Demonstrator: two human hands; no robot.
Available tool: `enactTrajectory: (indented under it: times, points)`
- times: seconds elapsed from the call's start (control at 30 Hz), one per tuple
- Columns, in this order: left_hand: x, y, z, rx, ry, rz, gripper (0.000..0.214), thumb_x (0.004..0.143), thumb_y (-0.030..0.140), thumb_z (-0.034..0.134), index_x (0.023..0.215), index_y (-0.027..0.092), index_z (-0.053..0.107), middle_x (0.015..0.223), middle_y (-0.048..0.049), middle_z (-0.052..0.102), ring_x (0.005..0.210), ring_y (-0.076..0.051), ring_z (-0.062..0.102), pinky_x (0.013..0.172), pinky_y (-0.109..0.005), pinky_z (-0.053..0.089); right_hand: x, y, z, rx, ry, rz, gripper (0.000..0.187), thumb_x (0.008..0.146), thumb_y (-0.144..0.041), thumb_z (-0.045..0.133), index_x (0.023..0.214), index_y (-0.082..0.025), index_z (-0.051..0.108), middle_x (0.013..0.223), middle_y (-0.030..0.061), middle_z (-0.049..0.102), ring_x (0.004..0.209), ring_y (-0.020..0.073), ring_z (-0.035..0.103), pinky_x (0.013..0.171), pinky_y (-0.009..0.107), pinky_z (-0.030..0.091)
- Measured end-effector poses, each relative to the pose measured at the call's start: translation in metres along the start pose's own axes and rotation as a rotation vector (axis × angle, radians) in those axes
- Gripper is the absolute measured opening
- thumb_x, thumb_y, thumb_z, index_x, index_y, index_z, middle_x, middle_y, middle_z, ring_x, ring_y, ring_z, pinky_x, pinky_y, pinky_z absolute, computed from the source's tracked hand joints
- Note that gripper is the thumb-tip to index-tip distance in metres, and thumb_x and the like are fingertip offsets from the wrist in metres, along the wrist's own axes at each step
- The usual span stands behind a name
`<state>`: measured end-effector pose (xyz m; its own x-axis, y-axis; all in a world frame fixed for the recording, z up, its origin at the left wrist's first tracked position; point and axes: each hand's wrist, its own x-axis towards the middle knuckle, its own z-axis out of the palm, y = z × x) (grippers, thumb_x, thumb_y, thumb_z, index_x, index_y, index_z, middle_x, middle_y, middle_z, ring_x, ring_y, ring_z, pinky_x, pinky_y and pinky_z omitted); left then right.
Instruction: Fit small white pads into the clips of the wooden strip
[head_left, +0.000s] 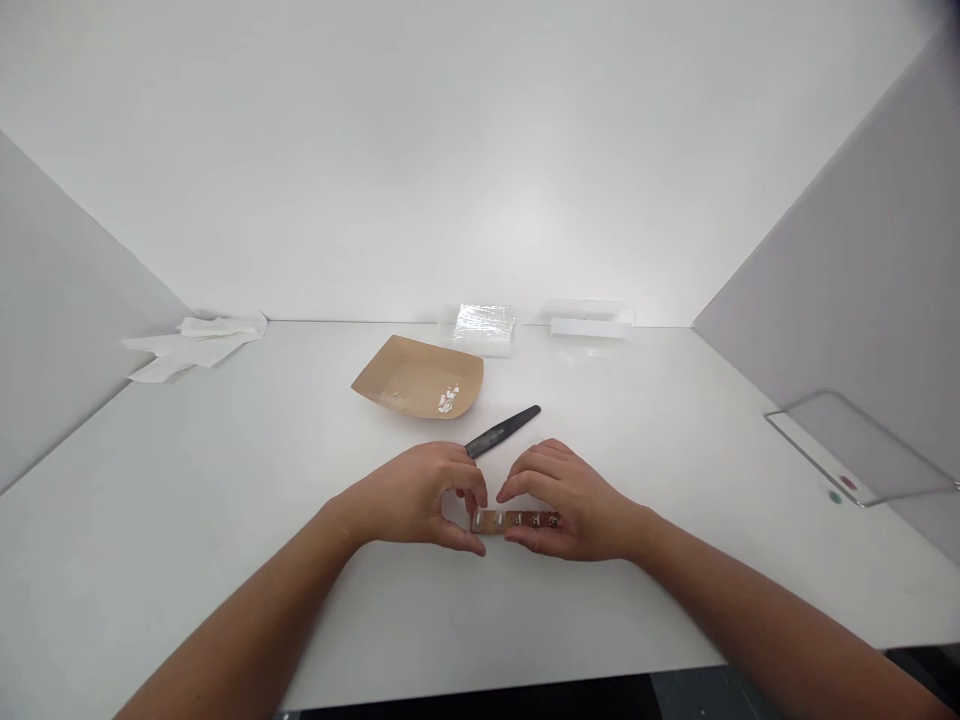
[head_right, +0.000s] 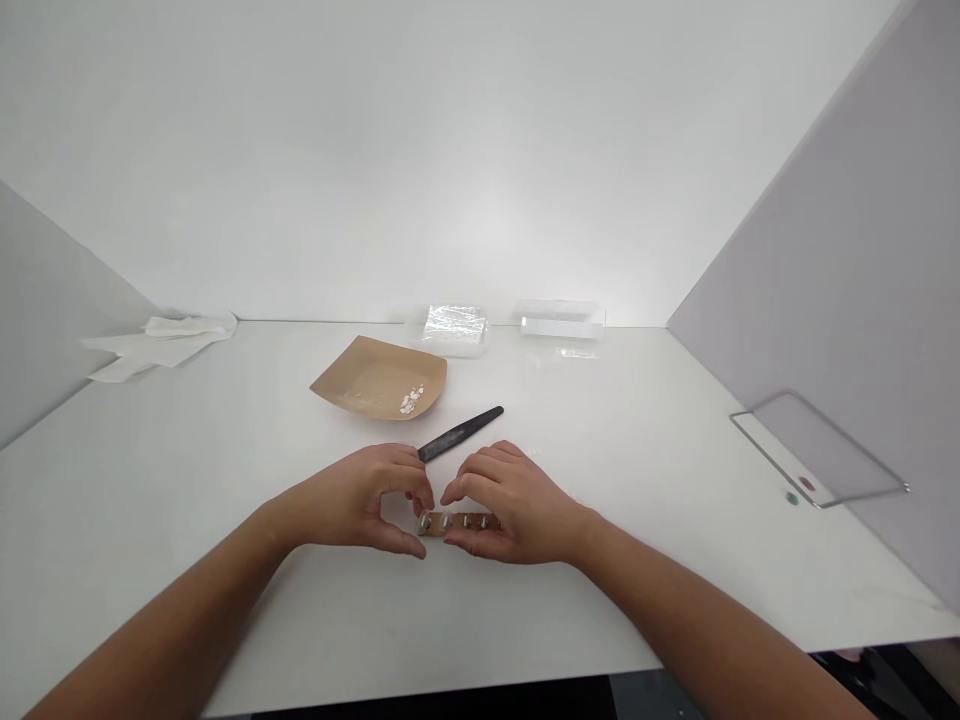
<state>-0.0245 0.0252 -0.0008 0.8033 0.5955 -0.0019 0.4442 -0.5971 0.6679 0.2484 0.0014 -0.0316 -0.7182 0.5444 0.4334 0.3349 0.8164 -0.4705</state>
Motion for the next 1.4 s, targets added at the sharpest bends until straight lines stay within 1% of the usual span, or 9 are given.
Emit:
enactTrajectory:
  times: [0.1, 0.17, 0.3, 0.5, 0.67, 0.83, 0.97, 1.13, 1.4]
  points:
    - [0.0006, 0.0007, -0.0003, 0.013, 0.002, 0.013, 0.021, 0.076, 0.033, 0.091, 0.089, 0.024, 0.077, 0.083, 0.0024, 0.076, 0.083, -0.017, 0.065, 0.071, -0.028, 0.044, -0.0005, -0.0023, 0.0019, 0.014, 0.012, -0.031, 0.023, 0.097, -0.04, 0.072, 0.114, -0.026, 0.064, 0.104, 0.0028, 0.069, 0.093, 0.0164, 0.066, 0.094, 0.037, 0.045]
    - [0.0008, 0.0015, -0.0007, 0.009, 0.003, 0.025, 0.019, 0.076, 0.029, 0.091, 0.089, 0.024, 0.078, 0.083, 0.0022, 0.076, 0.082, -0.017, 0.065, 0.07, -0.028, 0.045, -0.0012, -0.0036, 0.0035, 0.019, 0.004, -0.039, 0.017, 0.098, -0.036, 0.072, 0.11, -0.026, 0.065, 0.103, 0.002, 0.069, 0.09, 0.0147, 0.066, 0.095, 0.037, 0.045]
    - [0.0004, 0.0029, -0.0018, -0.003, 0.0, 0.025, 0.019, 0.076, 0.031, 0.091, 0.088, 0.024, 0.079, 0.081, 0.0013, 0.075, 0.082, -0.018, 0.065, 0.071, -0.028, 0.046, -0.0023, -0.0041, 0.0056, 0.004, -0.023, -0.029, 0.007, 0.1, -0.029, 0.068, 0.106, -0.026, 0.067, 0.098, 0.0008, 0.069, 0.088, 0.0142, 0.066, 0.094, 0.037, 0.045]
    - [0.0001, 0.0038, -0.003, -0.002, -0.002, 0.021, 0.019, 0.075, 0.031, 0.091, 0.087, 0.024, 0.078, 0.081, 0.0019, 0.075, 0.081, -0.017, 0.065, 0.071, -0.028, 0.046, -0.0013, -0.0037, 0.0062, -0.011, -0.013, -0.025, 0.004, 0.1, -0.025, 0.067, 0.104, -0.026, 0.067, 0.098, 0.0007, 0.069, 0.089, 0.0138, 0.066, 0.093, 0.035, 0.047]
    - [0.001, 0.0023, -0.0015, 0.002, 0.01, 0.034, 0.017, 0.078, 0.034, 0.089, 0.087, 0.024, 0.078, 0.08, 0.0002, 0.075, 0.081, -0.018, 0.066, 0.068, -0.028, 0.046, -0.0002, -0.0031, 0.006, 0.02, -0.014, -0.029, 0.01, 0.1, -0.029, 0.069, 0.108, -0.025, 0.066, 0.094, -0.0008, 0.068, 0.088, 0.0132, 0.066, 0.094, 0.035, 0.046]
    - [0.0009, 0.0007, 0.0007, 0.003, 0.001, -0.005, 0.019, 0.077, 0.032, 0.091, 0.088, 0.024, 0.078, 0.082, 0.0011, 0.075, 0.083, -0.018, 0.066, 0.07, -0.027, 0.046, -0.001, -0.0018, 0.0066, 0.02, -0.017, -0.038, 0.009, 0.101, -0.031, 0.068, 0.109, -0.025, 0.066, 0.094, 0.0004, 0.069, 0.089, 0.0146, 0.066, 0.094, 0.036, 0.046]
    - [0.0007, 0.0005, 0.0015, -0.007, -0.003, -0.004, 0.019, 0.077, 0.033, 0.091, 0.089, 0.025, 0.079, 0.082, 0.0009, 0.075, 0.083, -0.018, 0.067, 0.07, -0.027, 0.046, -0.0006, -0.0026, 0.0063, 0.01, -0.022, -0.034, 0.007, 0.102, -0.03, 0.065, 0.108, -0.026, 0.067, 0.096, 0.0014, 0.069, 0.089, 0.015, 0.066, 0.093, 0.036, 0.047]
    - [0.0006, 0.0023, 0.0013, -0.006, 0.005, 0.02, 0.02, 0.079, 0.038, 0.089, 0.089, 0.025, 0.079, 0.082, -0.0001, 0.076, 0.082, -0.019, 0.067, 0.07, -0.028, 0.047, -0.0001, -0.0048, 0.0053, -0.004, -0.049, -0.025, 0.011, 0.102, -0.029, 0.065, 0.112, -0.026, 0.068, 0.097, 0.0024, 0.069, 0.09, 0.0157, 0.066, 0.094, 0.037, 0.047]
    - [0.0007, 0.0035, 0.0001, 0.026, -0.024, -0.015, 0.026, 0.074, 0.034, 0.092, 0.092, 0.025, 0.076, 0.086, 0.003, 0.076, 0.085, -0.018, 0.067, 0.075, -0.029, 0.046, -0.0009, -0.0054, 0.0051, -0.042, -0.041, -0.043, 0.017, 0.1, -0.022, 0.064, 0.115, -0.028, 0.07, 0.099, 0.0017, 0.069, 0.09, 0.0154, 0.065, 0.093, 0.037, 0.046]
